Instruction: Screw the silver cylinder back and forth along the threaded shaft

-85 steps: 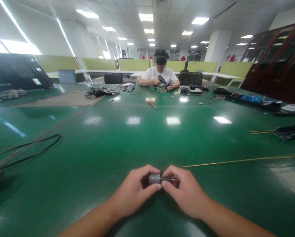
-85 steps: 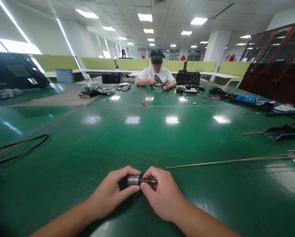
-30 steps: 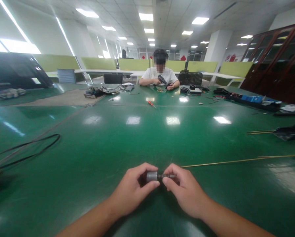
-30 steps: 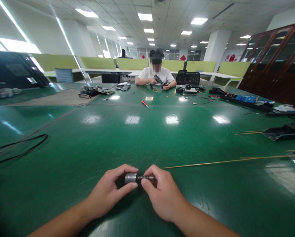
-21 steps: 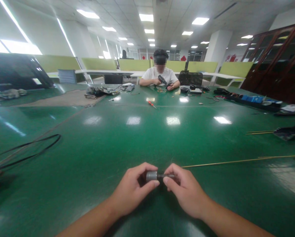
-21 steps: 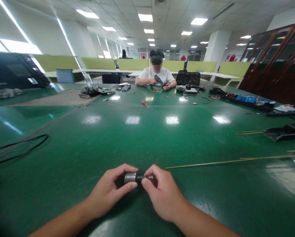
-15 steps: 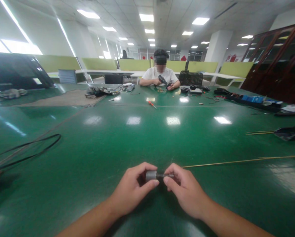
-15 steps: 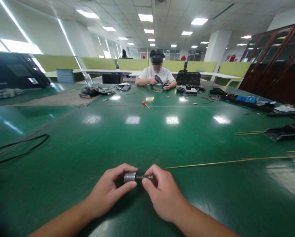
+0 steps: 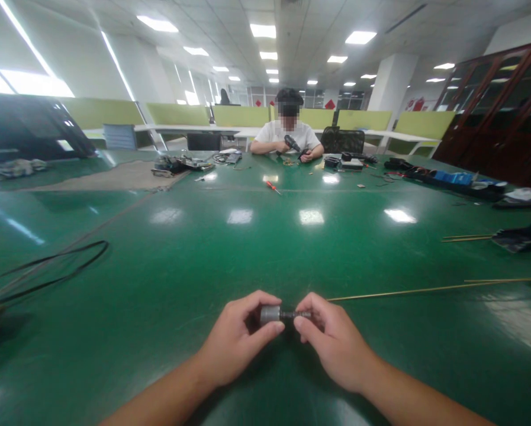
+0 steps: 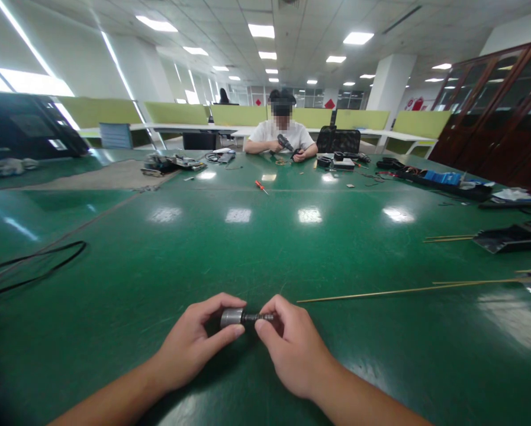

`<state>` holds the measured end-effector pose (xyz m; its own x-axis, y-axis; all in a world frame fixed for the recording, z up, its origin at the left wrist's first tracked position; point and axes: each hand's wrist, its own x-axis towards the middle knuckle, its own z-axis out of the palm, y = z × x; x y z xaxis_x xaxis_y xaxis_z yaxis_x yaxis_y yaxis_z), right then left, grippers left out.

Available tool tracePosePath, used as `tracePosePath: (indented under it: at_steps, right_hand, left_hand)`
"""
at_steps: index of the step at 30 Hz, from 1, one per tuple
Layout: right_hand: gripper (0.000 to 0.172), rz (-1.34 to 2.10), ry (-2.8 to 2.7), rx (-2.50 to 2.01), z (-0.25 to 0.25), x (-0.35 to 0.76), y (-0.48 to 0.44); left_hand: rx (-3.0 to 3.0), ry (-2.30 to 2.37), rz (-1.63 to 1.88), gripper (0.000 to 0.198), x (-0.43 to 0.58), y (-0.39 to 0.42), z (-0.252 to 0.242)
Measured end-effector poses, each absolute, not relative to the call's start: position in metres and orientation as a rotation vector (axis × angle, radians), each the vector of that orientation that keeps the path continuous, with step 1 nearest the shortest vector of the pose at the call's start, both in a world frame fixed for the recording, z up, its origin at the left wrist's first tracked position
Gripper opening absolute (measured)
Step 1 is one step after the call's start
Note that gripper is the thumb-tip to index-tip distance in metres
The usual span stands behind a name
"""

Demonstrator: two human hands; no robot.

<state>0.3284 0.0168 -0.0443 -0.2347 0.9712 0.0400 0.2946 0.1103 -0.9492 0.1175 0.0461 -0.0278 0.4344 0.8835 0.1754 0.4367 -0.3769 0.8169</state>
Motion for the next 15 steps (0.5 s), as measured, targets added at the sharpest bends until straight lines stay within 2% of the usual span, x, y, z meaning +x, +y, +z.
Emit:
tracePosePath:
  at_steps: [15]
  right_hand:
    - [0.013, 1.157, -1.647, -1.268, -0.0445, 0.3286, 0.0177]
  left_hand:
    - [1.987, 1.099, 0.808, 0.02, 0.1174, 0.0465, -0.029]
